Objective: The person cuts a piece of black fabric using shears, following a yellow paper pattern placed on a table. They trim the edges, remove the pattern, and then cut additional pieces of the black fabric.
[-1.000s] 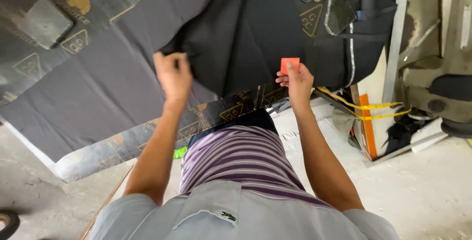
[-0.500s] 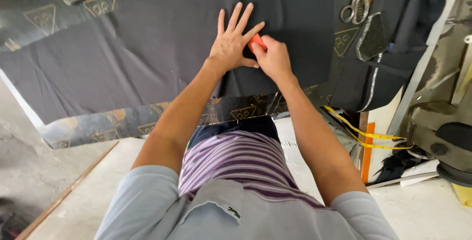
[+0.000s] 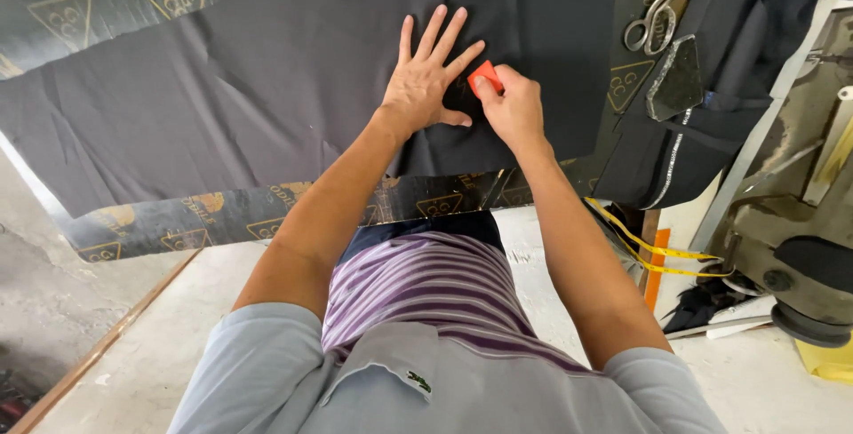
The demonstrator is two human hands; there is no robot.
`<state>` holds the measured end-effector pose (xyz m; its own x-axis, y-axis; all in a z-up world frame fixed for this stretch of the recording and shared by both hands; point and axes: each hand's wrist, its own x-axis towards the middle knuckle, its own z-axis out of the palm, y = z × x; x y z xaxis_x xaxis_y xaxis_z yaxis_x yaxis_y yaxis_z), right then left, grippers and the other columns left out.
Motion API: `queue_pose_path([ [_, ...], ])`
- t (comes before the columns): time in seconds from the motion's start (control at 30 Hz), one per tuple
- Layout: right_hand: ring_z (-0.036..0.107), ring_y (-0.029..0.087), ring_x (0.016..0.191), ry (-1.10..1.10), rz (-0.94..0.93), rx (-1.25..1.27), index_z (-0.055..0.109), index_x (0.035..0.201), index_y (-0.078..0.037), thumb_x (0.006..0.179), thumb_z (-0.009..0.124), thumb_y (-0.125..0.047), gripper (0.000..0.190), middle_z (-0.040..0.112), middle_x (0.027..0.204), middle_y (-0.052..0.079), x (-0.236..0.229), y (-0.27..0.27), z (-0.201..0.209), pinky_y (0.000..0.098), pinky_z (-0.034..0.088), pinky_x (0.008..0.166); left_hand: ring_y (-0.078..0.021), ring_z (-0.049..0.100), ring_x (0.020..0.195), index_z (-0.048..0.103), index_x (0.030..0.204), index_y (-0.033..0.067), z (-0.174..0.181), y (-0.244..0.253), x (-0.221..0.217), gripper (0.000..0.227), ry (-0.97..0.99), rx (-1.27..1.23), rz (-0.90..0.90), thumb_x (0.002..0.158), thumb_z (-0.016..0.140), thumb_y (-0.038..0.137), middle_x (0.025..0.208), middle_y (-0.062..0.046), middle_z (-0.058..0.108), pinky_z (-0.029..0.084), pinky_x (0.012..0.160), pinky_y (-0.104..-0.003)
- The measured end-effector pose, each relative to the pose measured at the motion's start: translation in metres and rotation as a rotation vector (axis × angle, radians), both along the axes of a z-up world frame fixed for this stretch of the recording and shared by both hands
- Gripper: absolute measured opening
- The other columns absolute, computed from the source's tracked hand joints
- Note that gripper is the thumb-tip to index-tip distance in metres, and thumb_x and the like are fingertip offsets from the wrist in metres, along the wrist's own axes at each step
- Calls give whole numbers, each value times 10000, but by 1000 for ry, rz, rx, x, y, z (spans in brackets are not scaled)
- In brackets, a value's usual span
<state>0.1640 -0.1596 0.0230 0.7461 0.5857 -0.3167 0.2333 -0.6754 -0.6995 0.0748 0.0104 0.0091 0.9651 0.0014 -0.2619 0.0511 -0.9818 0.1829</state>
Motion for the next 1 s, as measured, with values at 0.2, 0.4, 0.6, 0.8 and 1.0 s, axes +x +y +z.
queue_pose_path([
  [0.2, 345, 169, 461, -146, -48, 45, 406, 706, -94, 990, 657, -180, 389, 418, 522, 12, -3, -13, -1, 384, 337, 481, -378, -58, 1570, 196, 1687, 337, 1, 1, -2, 1221, 9, 4, 0, 694, 634, 899, 1712, -140, -66, 71, 1222, -721],
  [0.4, 357, 161, 471, -110, -31, 61, 428, 730, -86, 1002, 618, -148, 338, 431, 552, 5, 2, -10, -3, 367, 336, 484, -382, -41, 1570, 216, 1684, 327, 1, -1, -3, 1224, 3, -9, 1, 689, 646, 895, 1714, -144, -45, 77, 1220, -721],
  [0.6, 351, 195, 538, 25, 45, -138, 443, 656, -88, 876, 623, -205, 308, 427, 550, 55, 7, -26, 5, 424, 331, 543, -378, -83, 1565, 199, 1679, 357, 2, 1, 1, 1224, 50, 0, 1, 672, 627, 905, 1707, -142, -88, 48, 1217, -726],
  [0.8, 667, 197, 709, -494, -306, 145, 763, 1036, -78, 1109, 695, -134, 115, 690, 806, 44, 61, -146, 6, 354, 526, 695, -343, 150, 1600, 392, 1625, 171, 23, 24, -42, 987, -334, -136, 280, 924, 884, 661, 1708, -152, 154, 125, 1237, -704],
  [1.0, 456, 66, 554, 296, -1288, 218, 569, 927, -185, 1114, 563, -212, 189, 582, 712, -38, 90, -261, -13, 229, 324, 509, -406, 521, 1319, 511, 1425, 141, -34, 111, -153, 786, -521, 325, 1432, 888, 734, 670, 1518, -140, 417, 351, 1077, -585],
])
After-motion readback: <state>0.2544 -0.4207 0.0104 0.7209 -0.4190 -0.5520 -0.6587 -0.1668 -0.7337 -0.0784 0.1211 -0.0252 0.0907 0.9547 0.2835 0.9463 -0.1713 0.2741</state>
